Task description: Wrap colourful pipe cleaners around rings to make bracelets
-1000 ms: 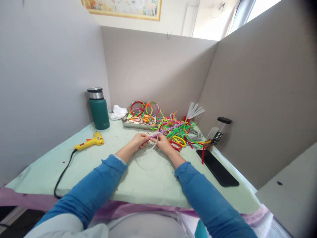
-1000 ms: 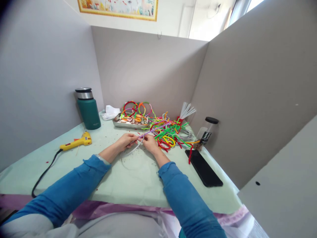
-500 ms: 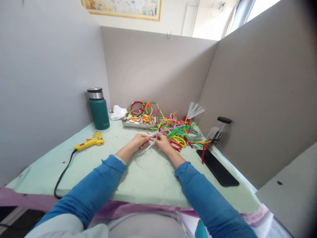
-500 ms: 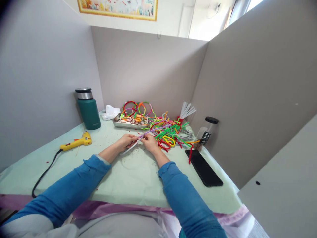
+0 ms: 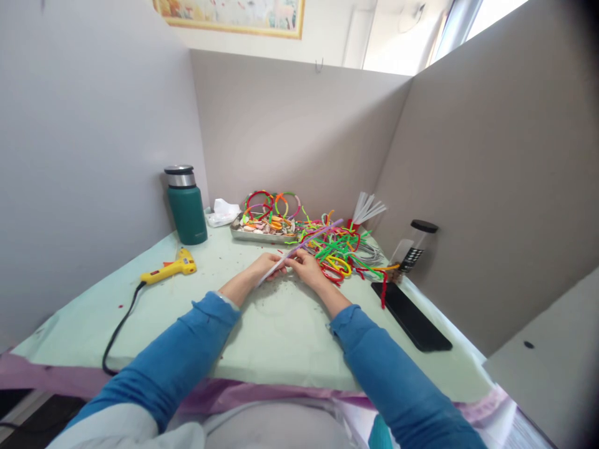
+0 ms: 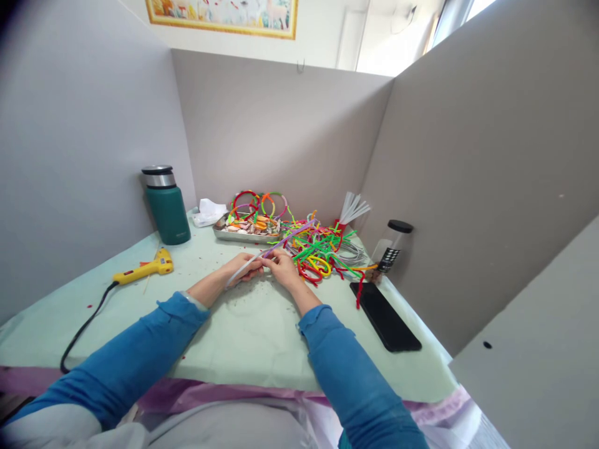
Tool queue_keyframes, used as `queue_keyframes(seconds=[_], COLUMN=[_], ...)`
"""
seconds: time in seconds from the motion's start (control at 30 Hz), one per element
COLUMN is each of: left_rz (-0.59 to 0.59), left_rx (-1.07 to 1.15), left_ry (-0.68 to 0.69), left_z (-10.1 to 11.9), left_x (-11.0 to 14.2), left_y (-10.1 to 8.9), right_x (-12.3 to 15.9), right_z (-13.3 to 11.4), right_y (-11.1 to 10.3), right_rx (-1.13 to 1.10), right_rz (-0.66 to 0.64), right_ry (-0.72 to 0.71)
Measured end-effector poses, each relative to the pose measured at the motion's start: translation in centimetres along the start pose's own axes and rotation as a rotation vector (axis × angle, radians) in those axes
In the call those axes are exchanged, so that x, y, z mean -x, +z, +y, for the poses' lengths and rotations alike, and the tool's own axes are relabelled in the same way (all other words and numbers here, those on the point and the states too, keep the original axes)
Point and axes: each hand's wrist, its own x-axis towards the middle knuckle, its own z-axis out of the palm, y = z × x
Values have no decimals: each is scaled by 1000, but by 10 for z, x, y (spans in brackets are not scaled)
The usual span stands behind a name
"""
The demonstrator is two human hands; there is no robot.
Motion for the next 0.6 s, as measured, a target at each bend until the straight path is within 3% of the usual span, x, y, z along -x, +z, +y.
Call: queue_keyframes(seconds=[0.6], left_rz=[12], left_rx=[-349], left_ry=[37], left_z=[-1], left_x=[2], left_y=[4], right_x=[3], right_z=[-12], right_y=[-2], right_rx=[-66], right_rz=[-39], right_ry=[86])
